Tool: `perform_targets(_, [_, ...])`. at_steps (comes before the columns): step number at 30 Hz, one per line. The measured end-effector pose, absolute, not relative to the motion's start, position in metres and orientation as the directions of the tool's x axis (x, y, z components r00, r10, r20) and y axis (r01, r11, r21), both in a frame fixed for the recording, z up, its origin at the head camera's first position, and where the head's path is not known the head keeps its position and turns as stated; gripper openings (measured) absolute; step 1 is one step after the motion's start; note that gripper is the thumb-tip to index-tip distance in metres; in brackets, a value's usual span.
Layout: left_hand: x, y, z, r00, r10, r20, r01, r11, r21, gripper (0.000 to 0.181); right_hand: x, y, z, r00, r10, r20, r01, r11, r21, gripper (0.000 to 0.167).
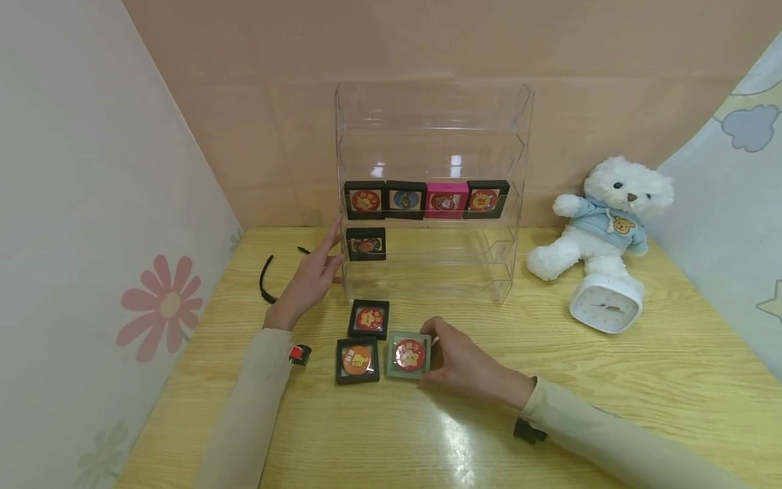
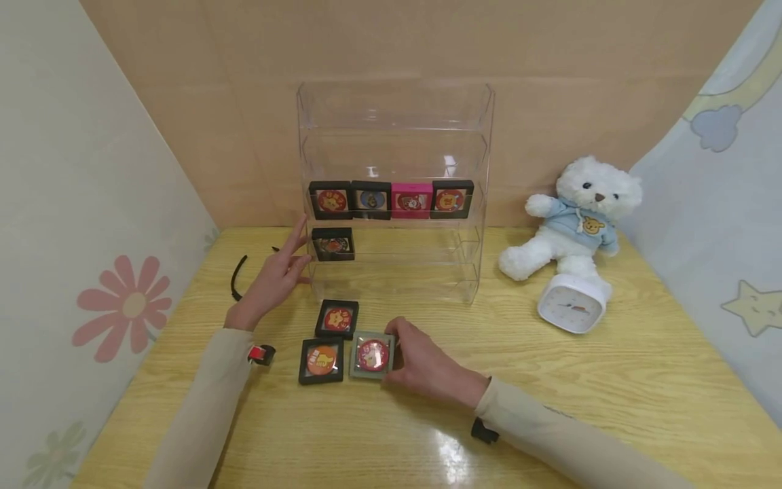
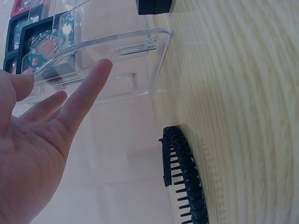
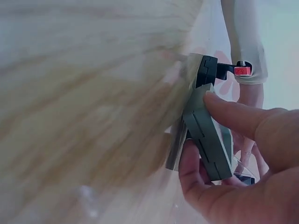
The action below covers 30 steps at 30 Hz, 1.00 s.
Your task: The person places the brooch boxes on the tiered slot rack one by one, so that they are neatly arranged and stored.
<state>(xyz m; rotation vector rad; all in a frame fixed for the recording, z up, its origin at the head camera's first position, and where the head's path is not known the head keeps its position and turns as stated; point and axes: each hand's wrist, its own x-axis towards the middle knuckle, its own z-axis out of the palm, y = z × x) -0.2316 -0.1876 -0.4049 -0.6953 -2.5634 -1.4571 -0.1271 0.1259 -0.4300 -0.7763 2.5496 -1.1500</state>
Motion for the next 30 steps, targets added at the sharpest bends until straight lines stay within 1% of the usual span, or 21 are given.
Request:
perform_targets(3, [-0.233, -0.188, -0.406, -0.889, 0.333, 0.314, 0.44, 0.433, 0.787, 0.072, -0.127, 0.128, -0.427, -0.833, -0.554, 0.015, -0.361, 0.522, -0.773, 0.064])
perform_targets(8, [-0.234, -0.187, -0.406, -0.892, 0.331, 0.309, 0.435, 0.442, 0.784, 0.073, -0.129, 0.132, -0.423, -0.845, -0.532, 0.041, -0.365, 0.519, -0.773, 0.049])
perform_targets(11, [-0.233, -0.187, -0.405, -0.893, 0.332, 0.303, 0.431, 0.441, 0.787, 0.073, -0.13, 0.136, -0.422, -0.837, -0.537, 0.1, -0.42, 0.516, -0.747, 0.037])
perform_targets(14, [-0.231, -0.187, -0.404, -0.895, 0.332, 0.298, 0.426, 0.437, 0.792, 0.073, -0.131, 0.138, -0.421, -0.818, -0.545, 0.184, -0.501, 0.517, -0.695, 0.025])
perform_targets(17, [-0.231, -0.187, -0.404, -0.897, 0.33, 0.295, 0.421, 0.431, 0.798, 0.073, -0.132, 0.14, -0.421, -0.796, -0.552, 0.248, -0.555, 0.502, -0.663, 0.017])
perform_targets(22, [-0.231, -0.187, -0.404, -0.898, 0.329, 0.293, 0.418, 0.43, 0.8, 0.074, -0.132, 0.141, -0.42, -0.766, -0.565, 0.307, -0.602, 0.462, -0.651, 0.012])
perform_targets(26, [-0.23, -0.186, -0.404, -0.898, 0.329, 0.293, 0.419, 0.428, 0.801, 0.074, -0.131, 0.142, -0.42, -0.738, -0.58, 0.344, -0.635, 0.424, -0.646, 0.013])
perform_targets(30, [-0.23, -0.186, -0.403, -0.899, 0.327, 0.292, 0.416, 0.429, 0.802, 0.075, -0.131, 0.142, -0.419, -0.725, -0.581, 0.37, -0.654, 0.412, -0.634, 0.015])
